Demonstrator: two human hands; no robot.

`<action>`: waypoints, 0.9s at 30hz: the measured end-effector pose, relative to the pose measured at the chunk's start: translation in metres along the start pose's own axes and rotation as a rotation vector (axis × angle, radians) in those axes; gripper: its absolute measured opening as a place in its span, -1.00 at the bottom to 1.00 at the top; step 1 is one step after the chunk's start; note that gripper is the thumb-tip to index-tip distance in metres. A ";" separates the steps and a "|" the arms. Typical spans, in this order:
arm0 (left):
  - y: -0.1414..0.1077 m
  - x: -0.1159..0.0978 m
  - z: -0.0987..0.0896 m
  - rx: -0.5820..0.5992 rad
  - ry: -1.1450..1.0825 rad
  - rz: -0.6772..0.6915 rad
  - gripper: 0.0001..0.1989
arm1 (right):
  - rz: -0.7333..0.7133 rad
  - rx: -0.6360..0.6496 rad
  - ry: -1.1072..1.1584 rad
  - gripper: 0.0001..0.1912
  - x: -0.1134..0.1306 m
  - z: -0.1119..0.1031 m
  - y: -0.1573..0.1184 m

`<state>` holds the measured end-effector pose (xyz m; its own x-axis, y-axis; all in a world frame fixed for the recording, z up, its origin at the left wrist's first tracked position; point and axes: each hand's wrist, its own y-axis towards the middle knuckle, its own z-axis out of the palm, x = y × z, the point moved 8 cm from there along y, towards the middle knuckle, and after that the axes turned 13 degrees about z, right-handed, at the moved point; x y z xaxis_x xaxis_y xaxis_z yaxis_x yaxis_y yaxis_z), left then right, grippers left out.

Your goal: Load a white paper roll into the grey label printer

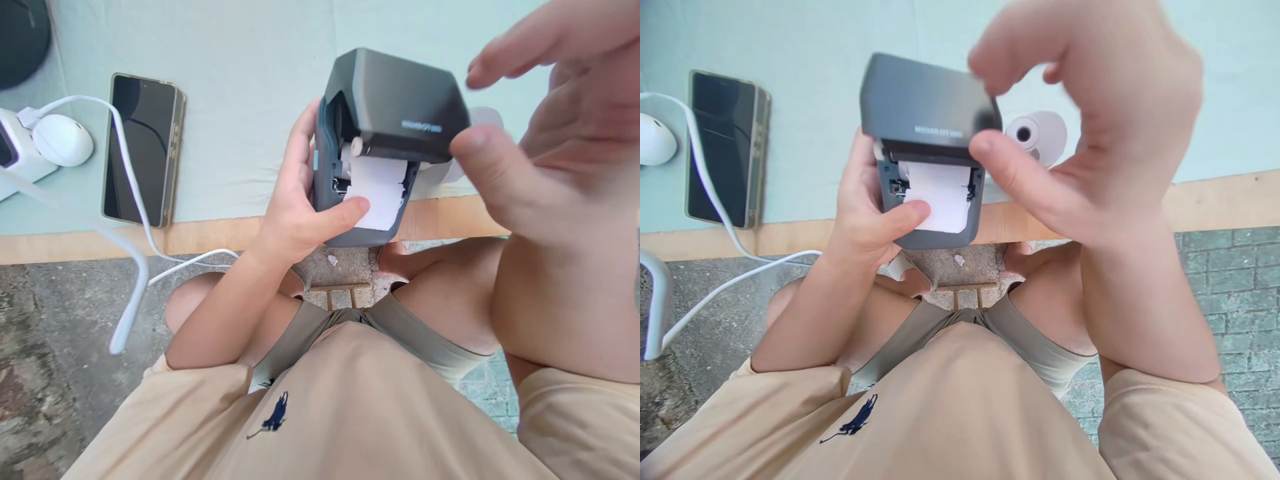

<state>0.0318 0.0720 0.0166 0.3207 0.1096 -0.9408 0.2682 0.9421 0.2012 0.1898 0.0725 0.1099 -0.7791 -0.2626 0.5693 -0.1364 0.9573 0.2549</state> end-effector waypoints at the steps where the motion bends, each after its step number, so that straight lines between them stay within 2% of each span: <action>1: 0.001 0.001 -0.002 -0.009 -0.003 0.033 -0.18 | -0.107 0.013 0.024 -0.70 0.007 0.002 -0.003; 3: 0.003 0.004 -0.004 -0.017 -0.017 0.091 -0.13 | -0.282 0.030 0.041 -0.75 0.019 0.006 -0.010; 4: 0.004 0.005 -0.004 -0.009 -0.018 0.105 -0.12 | -0.325 0.032 0.029 -0.76 0.021 0.008 -0.012; 9: 0.005 0.008 -0.002 0.036 -0.005 0.084 -0.12 | -0.349 0.018 -0.069 -0.78 0.022 0.014 -0.011; 13: 0.003 0.005 0.001 0.075 -0.074 0.084 -0.09 | -0.293 0.095 -0.081 -0.76 0.023 0.017 -0.010; 15: 0.001 0.004 0.003 0.066 -0.121 0.085 -0.19 | -0.247 0.122 -0.034 -0.76 0.024 0.019 -0.011; 18: -0.002 0.008 0.006 0.032 -0.150 0.017 -0.36 | -0.215 0.108 0.001 -0.82 0.029 0.019 -0.014; 21: -0.003 0.004 0.009 0.023 -0.178 0.054 -0.44 | -0.168 0.101 -0.089 -0.79 0.035 0.022 -0.017; 24: -0.001 -0.003 0.012 0.045 -0.234 0.135 -0.48 | -0.016 0.139 -0.205 -0.75 0.032 0.025 -0.017; 27: -0.001 -0.003 0.013 0.033 -0.251 0.082 -0.54 | 0.034 0.137 -0.258 -0.75 0.030 0.026 -0.018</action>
<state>0.0425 0.0662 0.0229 0.5569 0.0996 -0.8246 0.2598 0.9221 0.2868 0.1530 0.0505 0.1019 -0.9121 -0.2076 0.3536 -0.1752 0.9770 0.1216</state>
